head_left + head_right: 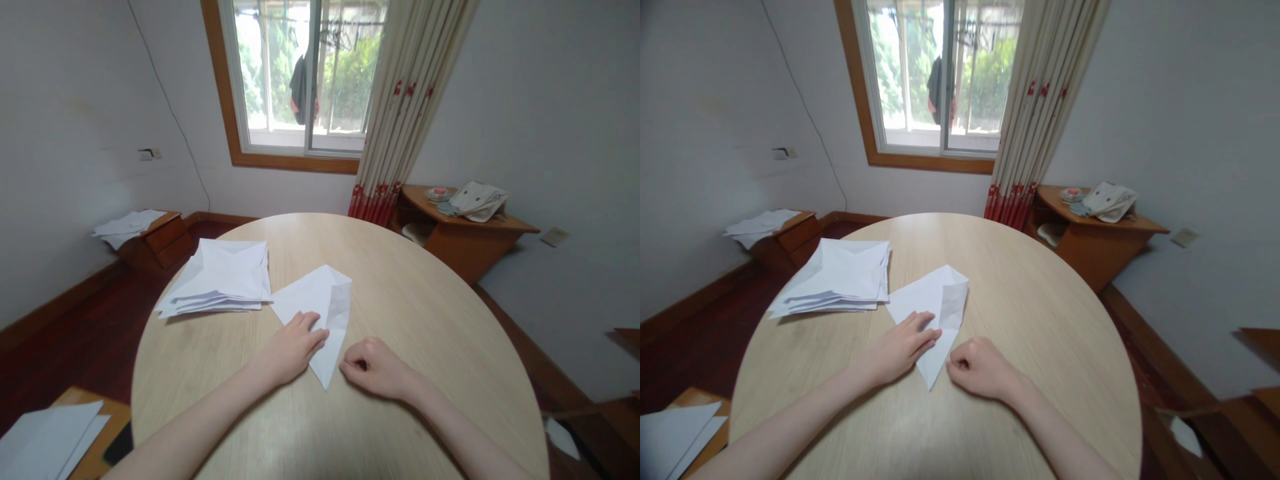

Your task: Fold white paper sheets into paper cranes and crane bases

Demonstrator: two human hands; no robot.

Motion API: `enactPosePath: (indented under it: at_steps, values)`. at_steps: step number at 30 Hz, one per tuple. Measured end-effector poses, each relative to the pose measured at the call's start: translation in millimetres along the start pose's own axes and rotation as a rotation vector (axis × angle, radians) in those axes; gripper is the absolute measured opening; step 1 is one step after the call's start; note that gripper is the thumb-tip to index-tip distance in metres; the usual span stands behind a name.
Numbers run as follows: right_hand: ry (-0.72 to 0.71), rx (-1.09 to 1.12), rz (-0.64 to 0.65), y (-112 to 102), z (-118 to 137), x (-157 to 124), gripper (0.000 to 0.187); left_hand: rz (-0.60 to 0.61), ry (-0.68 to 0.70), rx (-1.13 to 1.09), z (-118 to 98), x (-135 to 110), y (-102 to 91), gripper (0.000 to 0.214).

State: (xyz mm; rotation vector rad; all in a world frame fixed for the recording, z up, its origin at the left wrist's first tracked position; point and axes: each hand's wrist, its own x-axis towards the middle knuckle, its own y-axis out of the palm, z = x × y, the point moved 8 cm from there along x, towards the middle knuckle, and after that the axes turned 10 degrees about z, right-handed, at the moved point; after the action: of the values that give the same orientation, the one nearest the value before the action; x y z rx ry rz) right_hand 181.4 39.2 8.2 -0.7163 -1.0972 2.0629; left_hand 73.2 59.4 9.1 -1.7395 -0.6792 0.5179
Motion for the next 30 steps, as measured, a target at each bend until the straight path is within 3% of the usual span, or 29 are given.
enactPosePath:
  at_steps: [5, 8, 13, 19, 24, 30]
  values:
    - [-0.015, -0.110, -0.221, -14, -6, -1, 0.038, -0.029, -0.025, 0.034, 6, 2, 1.3, 0.018]
    - [-0.051, -0.108, -0.290, -21, -5, -3, 0.036, -0.033, -0.053, -0.018, 11, 3, 2.2, 0.028]
    - [-0.189, -0.123, -0.416, -29, 3, -6, 0.016, -0.081, -0.061, -0.070, 13, 2, -0.6, 0.048]
    - [-0.233, -0.277, -0.551, -33, 4, -13, 0.038, -0.073, -0.002, -0.040, 6, 1, -3.2, 0.060]
    - [-0.249, -0.395, -0.564, -35, 6, -16, 0.053, -0.026, 0.082, -0.113, -2, 0, 0.0, 0.051]
    - [-0.268, -0.375, -0.491, -37, 2, -16, 0.046, 0.016, 0.095, -0.196, -4, 0, 11.2, 0.044]
